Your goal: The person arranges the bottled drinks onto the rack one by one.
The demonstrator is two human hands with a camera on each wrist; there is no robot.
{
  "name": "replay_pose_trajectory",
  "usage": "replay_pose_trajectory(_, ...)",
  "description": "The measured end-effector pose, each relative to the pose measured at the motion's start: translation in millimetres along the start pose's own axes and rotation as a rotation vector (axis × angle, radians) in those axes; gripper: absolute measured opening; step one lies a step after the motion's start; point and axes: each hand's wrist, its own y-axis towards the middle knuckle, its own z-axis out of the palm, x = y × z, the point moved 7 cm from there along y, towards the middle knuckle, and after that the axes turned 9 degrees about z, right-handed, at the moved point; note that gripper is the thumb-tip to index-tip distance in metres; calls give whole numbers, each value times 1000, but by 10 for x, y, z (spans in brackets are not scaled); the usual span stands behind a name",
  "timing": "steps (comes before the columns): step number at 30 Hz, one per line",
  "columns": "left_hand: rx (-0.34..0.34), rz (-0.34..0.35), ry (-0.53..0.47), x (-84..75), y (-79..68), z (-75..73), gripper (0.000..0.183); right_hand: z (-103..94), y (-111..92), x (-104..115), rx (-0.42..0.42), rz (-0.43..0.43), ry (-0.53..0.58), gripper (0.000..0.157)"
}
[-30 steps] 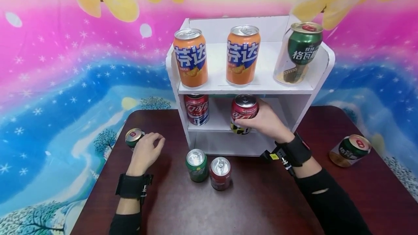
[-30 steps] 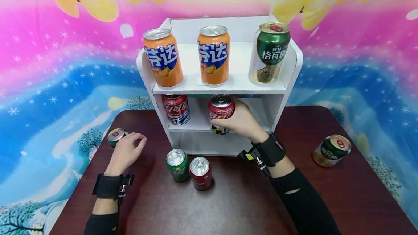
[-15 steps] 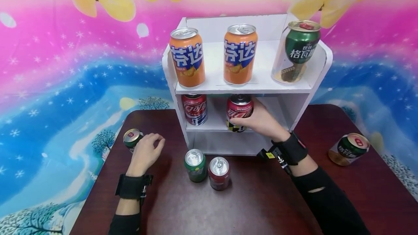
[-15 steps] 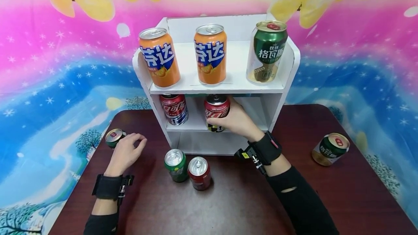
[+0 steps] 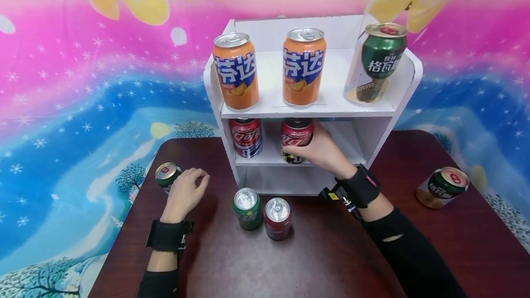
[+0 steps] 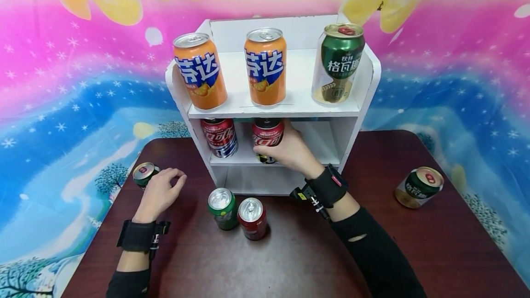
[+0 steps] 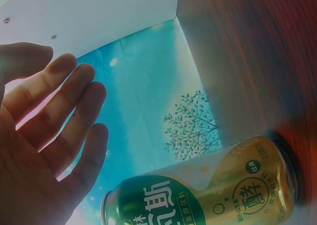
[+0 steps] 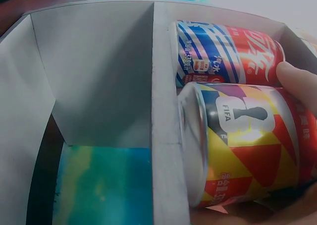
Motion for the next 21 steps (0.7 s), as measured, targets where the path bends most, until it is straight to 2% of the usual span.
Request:
replay_pose_trajectory(5,4,6,-6,-10,-1,-1,17,39,-5,-13,20,-5,-7,90)
replay_pose_trajectory(11,16,-10,-12,-5,-6,14,15,82,-49,-144,76,27,-108,93)
replay_pose_trajectory(21,20,-13,-7,-14,3,5,14,94,-55,-159,40,30,-130,85)
